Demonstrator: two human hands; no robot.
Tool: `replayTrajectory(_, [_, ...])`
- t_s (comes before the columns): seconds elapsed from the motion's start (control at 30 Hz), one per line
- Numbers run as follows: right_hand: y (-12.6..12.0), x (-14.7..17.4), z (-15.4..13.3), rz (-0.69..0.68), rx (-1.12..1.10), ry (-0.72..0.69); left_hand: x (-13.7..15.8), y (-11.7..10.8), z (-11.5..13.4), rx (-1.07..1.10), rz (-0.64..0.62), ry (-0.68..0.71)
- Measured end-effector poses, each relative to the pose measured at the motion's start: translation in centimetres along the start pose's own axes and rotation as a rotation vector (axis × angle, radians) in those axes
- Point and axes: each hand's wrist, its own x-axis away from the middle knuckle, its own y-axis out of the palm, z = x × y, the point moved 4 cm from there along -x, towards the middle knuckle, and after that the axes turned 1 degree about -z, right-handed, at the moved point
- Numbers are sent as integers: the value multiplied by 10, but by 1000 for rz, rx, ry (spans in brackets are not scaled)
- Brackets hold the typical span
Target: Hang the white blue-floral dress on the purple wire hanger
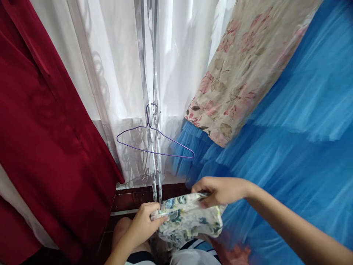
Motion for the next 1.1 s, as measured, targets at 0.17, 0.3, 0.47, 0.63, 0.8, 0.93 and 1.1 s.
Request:
replayTrajectory(0.17, [-79,10,0,484,-58,-95,1,-39,6,144,96,61])
replayTrajectory(0.3, [-133,-21,-13,770,-169,-304,0,-74,31,333,245,168])
replayTrajectory(0.47, [-145,-84,-11,700,-297,-348,0,-102,39,552,423,119])
replayTrajectory(0.63, [-122,-110,3,557,-445,-307,3,-120,18,570,409,-6])
replayTrajectory(0.8, [-115,-103,7,549,-629,-236,-4,-149,-18,43,336,81])
replayTrajectory(0.93, [-118,-96,-4,565,-654,-220,-27,-177,-58,-285,253,98])
replayTrajectory(1.1, [-109,-94,-19,467,-697,-167,-77,-236,-74,-392,213,165])
